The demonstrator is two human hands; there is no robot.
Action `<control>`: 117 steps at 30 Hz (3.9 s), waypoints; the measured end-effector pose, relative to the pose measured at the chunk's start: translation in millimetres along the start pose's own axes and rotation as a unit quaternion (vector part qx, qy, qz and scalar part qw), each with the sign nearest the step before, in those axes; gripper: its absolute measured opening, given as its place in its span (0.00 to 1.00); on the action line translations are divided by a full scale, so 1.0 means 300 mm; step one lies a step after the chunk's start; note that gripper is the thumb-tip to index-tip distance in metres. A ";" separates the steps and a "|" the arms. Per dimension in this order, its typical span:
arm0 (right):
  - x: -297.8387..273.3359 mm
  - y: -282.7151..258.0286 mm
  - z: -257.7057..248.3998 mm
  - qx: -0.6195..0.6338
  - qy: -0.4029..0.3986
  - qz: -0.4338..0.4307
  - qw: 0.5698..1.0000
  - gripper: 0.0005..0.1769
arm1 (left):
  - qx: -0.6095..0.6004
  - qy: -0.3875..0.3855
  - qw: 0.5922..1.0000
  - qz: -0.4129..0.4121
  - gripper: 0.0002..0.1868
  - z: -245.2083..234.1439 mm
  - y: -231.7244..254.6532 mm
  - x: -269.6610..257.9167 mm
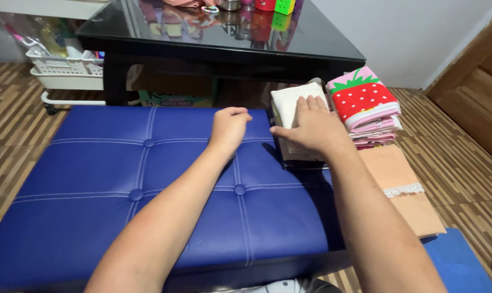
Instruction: The person folds several towels one by one on a blue ottoman. They smooth and align each towel, fold it into a compact rectangle, and place it on a growing stack to the right. The towels include a yellow patterned towel and a plain white towel.
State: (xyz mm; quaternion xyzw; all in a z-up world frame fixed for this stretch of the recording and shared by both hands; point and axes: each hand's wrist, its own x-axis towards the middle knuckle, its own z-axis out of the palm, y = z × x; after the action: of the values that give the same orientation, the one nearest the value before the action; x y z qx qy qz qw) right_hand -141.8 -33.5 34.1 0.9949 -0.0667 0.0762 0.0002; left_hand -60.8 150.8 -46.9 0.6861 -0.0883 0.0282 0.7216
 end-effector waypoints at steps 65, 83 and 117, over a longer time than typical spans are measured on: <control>-0.756 -1.675 -0.186 0.547 -0.132 -0.372 0.738 0.25 | 0.649 0.321 0.687 0.058 0.32 -1.452 0.756 -1.201; -0.764 -1.697 -0.126 0.757 -0.338 -0.279 0.485 0.29 | 0.409 0.379 0.734 0.387 0.04 -1.378 0.760 -1.212; -0.472 -0.295 0.231 0.750 0.109 0.046 0.650 0.23 | -0.198 0.163 0.955 0.146 0.10 -0.722 0.092 -0.577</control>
State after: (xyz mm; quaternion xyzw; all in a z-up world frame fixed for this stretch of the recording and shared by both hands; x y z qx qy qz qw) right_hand -258.3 72.2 -55.1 0.6359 -0.0317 0.2079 -0.7426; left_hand -216.1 381.9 -57.9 0.4950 -0.0722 0.2264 0.8358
